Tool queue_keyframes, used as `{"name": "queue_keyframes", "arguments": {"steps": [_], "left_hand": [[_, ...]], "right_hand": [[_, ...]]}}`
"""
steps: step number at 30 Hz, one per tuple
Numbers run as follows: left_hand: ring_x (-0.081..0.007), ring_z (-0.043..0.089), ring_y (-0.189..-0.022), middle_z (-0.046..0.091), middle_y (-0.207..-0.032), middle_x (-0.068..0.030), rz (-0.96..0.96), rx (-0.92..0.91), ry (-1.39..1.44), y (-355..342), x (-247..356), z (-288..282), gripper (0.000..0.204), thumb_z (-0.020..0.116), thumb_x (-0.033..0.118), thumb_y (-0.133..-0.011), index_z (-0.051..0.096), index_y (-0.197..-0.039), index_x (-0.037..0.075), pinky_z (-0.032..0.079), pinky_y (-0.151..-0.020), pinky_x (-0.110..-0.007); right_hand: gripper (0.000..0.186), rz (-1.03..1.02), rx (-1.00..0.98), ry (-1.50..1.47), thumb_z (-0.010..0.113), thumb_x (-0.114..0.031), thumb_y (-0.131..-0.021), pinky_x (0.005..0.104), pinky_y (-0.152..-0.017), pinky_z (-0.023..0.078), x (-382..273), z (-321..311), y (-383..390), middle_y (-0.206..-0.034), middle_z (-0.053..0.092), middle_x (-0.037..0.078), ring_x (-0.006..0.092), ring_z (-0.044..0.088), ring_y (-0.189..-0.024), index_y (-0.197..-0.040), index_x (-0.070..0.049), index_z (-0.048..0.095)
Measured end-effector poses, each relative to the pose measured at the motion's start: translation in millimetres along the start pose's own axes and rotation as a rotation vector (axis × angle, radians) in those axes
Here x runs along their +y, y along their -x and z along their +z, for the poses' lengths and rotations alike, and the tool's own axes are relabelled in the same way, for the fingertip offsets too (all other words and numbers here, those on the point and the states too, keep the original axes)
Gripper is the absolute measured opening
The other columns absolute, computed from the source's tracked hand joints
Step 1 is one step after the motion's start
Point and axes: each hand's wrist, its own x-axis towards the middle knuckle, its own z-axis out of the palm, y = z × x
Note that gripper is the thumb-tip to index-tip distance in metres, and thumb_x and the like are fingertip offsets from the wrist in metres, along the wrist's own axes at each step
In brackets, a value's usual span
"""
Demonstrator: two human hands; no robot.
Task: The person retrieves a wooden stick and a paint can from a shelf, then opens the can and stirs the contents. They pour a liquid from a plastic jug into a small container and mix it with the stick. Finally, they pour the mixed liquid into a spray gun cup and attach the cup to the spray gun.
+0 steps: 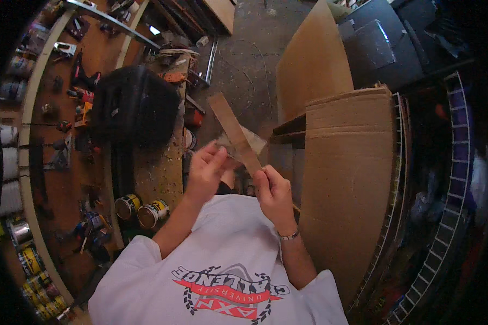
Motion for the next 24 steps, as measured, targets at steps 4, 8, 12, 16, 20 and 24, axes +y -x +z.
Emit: {"name": "queue_keyframes", "arguments": {"steps": [4,8,12,16,20,24], "left_hand": [[-0.0218,0.072,-0.106,0.072,-0.116,-0.0123,0.098,-0.026,0.131,-20.6,17.6,-3.7,0.028,0.055,0.018,-0.108,0.063,-0.126,-0.003,0.055,-0.098,-0.039],[-0.0229,0.071,-0.107,0.072,-0.118,-0.0126,-0.011,0.069,0.193,-38.1,15.6,6.1,0.028,0.054,0.017,-0.108,0.063,-0.126,-0.003,0.055,-0.1,-0.04],[-0.0205,0.07,-0.108,0.072,-0.119,-0.0131,0.161,0.117,0.09,-110.1,46.7,-47.5,0.028,0.052,0.016,-0.109,0.063,-0.125,-0.004,0.055,-0.101,-0.037],[-0.0168,0.07,-0.106,0.073,-0.115,-0.0113,0.047,0.236,-0.108,-142.0,52.9,-61.8,0.029,0.051,0.018,-0.11,0.064,-0.124,-0.004,0.055,-0.098,-0.033],[-0.0135,0.07,-0.098,0.073,-0.109,-0.0083,0.015,0.189,-0.106,-167.6,58.4,-49.4,0.027,0.053,0.019,-0.109,0.066,-0.12,-0.003,0.056,-0.092,-0.03],[-0.014,0.071,-0.098,0.073,-0.109,-0.0076,0.11,0.212,0.033,-202.3,94.2,-60.1,0.025,0.054,0.017,-0.108,0.065,-0.119,-0.002,0.056,-0.091,-0.029]], "right_hand": [[0.032,0.1,-0.083,0.085,0.052,-0.022,-0.11,0.0241,-0.048,0.032,-6.7,7.0,-17.6,-0.063,0.047,-0.005,0.0032,0.042,-0.054,-0.083,-0.004,0.053],[0.03,0.016,-0.039,0.146,0.054,-0.02,-0.109,0.0261,-0.049,0.033,8.9,6.6,-56.4,-0.061,0.049,-0.002,0.0046,0.042,-0.055,-0.083,-0.004,0.054],[0.025,0.041,0.051,0.246,0.055,-0.016,-0.107,0.0294,-0.05,0.039,17.7,9.8,-84.3,-0.059,0.05,0.005,0.0079,0.048,-0.055,-0.086,-0.002,0.057],[0.015,0.044,0.269,0.291,0.061,-0.012,-0.104,0.0312,-0.051,0.044,-14.8,15.6,-125.6,-0.065,0.056,0.011,0.0157,0.054,-0.053,-0.091,-0.004,0.059],[0.006,-0.422,0.222,0.695,0.067,-0.007,-0.097,0.0358,-0.051,0.048,-46.6,58.0,-214.8,-0.07,0.062,0.014,0.0253,0.06,-0.055,-0.095,-0.006,0.062],[0.007,-0.611,0.162,0.809,0.068,-0.004,-0.093,0.0387,-0.052,0.049,-69.5,79.8,-243.5,-0.071,0.061,0.014,0.0309,0.063,-0.059,-0.099,-0.007,0.064]]}}
